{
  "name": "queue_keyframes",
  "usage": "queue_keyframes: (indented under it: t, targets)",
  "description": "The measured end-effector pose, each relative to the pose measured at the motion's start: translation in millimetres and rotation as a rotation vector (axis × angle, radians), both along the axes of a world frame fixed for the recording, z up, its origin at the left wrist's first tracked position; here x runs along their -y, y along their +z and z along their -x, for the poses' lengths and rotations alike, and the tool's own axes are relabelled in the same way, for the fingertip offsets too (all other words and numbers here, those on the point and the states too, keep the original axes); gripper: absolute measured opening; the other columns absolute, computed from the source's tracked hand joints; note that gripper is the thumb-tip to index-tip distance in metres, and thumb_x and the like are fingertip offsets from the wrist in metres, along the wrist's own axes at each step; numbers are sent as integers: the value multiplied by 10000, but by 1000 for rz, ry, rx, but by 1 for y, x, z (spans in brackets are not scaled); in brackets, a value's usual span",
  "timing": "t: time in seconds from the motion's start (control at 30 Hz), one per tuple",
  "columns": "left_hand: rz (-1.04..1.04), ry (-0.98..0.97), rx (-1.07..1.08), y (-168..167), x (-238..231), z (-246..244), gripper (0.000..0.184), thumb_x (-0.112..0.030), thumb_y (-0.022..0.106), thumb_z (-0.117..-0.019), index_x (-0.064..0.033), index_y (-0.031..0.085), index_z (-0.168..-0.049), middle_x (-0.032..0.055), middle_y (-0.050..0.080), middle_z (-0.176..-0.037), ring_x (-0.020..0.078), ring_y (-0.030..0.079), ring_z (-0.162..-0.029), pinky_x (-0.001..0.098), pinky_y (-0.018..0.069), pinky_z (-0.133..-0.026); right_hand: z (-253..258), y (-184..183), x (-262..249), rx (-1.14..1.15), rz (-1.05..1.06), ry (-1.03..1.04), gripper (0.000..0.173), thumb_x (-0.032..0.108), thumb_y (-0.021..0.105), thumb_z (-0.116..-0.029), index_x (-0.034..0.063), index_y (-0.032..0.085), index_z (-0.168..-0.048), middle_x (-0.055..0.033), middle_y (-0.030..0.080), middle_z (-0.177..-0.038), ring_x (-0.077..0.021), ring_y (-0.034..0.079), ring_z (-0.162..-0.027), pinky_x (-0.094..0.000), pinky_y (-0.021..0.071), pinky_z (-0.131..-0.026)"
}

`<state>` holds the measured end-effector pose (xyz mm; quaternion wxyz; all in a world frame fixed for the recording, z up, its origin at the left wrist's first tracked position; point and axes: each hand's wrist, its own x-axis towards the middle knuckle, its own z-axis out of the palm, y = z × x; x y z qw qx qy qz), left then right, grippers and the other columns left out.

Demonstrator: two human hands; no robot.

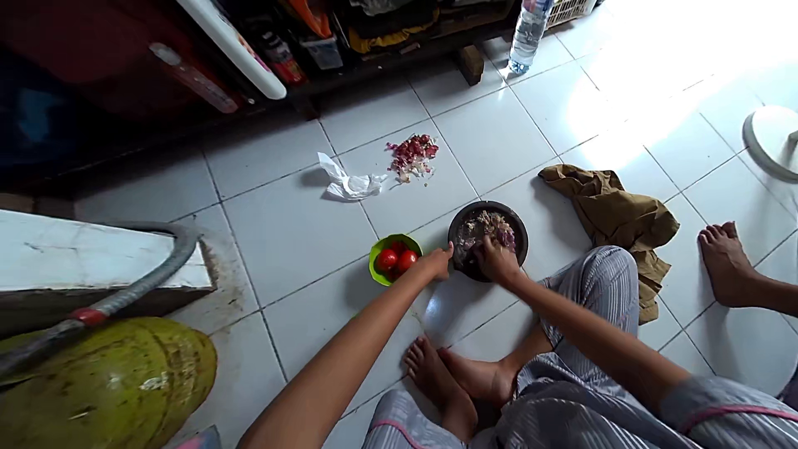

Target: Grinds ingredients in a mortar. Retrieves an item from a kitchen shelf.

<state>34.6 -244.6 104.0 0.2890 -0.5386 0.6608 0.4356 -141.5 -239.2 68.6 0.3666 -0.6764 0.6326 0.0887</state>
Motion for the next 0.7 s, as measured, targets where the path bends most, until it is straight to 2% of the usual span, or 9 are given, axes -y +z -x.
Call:
queue_keyframes:
  t: [0.07,0.13,0.17,0.27,0.37,0.43,0.5,0.57,0.7]
  targets:
    - [-13,-15,5,2,0,1,920,7,599,-957,-27,-37,-1622,354,396,-1497,483,432,-1382,582,365,-1114,0,7,7,-32,18,35,514,366,420,-1109,33,452,-1499,-289,678,-1203,-471,645,-1173,-627,492,-977]
    - [-21,-32,23,3,0,2,918,2,591,-966,-40,-48,-1623,340,454,-1460,468,472,-1352,574,379,-1102,2,7,38,-2,-38,-21,554,400,429,-1104,26,422,-1512,-317,640,-1261,-492,619,-1207,-657,488,-978]
    - [-22,-37,30,3,1,4,906,-5,586,-972,-41,-40,-1625,331,469,-1453,458,483,-1347,572,385,-1098,5,6,49,31,-66,-60,555,410,442,-1095,13,447,-1483,-316,627,-1282,-483,615,-1217,-657,487,-982]
    - [-24,-33,28,-1,-2,4,911,-5,584,-966,-19,-52,-1618,335,449,-1473,467,468,-1362,580,377,-1109,5,2,21,58,-79,-58,547,385,481,-1077,14,471,-1478,-309,629,-1285,-477,620,-1203,-654,489,-988]
    - [-1,-10,15,1,-1,0,948,3,593,-959,-39,-88,-1617,348,443,-1472,488,461,-1363,598,373,-1108,-3,18,5,-50,-51,21,532,368,402,-1109,37,417,-1525,-283,647,-1282,-454,624,-1223,-611,482,-1007]
    - [-20,-13,26,1,-9,1,953,3,594,-964,-64,-93,-1621,355,434,-1478,497,459,-1363,609,373,-1102,8,19,34,19,-142,-33,571,403,423,-1103,-13,451,-1492,-321,602,-1335,-473,592,-1255,-639,456,-1038]
    - [-11,-17,51,2,-7,1,948,-7,601,-962,-77,-70,-1629,357,444,-1467,497,469,-1355,615,384,-1093,15,7,81,57,-135,-93,580,437,480,-1073,-66,572,-1346,-322,620,-1292,-465,612,-1220,-655,470,-1005]
    - [5,5,52,1,-6,2,950,-9,611,-953,-78,-48,-1633,355,457,-1454,501,477,-1345,624,392,-1083,13,12,102,43,-81,-109,555,435,489,-1075,-39,553,-1357,-300,629,-1280,-450,617,-1220,-641,483,-989]
    - [-2,-1,39,-2,-14,0,997,11,618,-929,-84,-86,-1629,365,445,-1457,515,478,-1336,644,396,-1066,5,8,31,11,-6,-39,524,386,497,-1077,14,494,-1447,-308,652,-1232,-488,632,-1175,-661,500,-955]
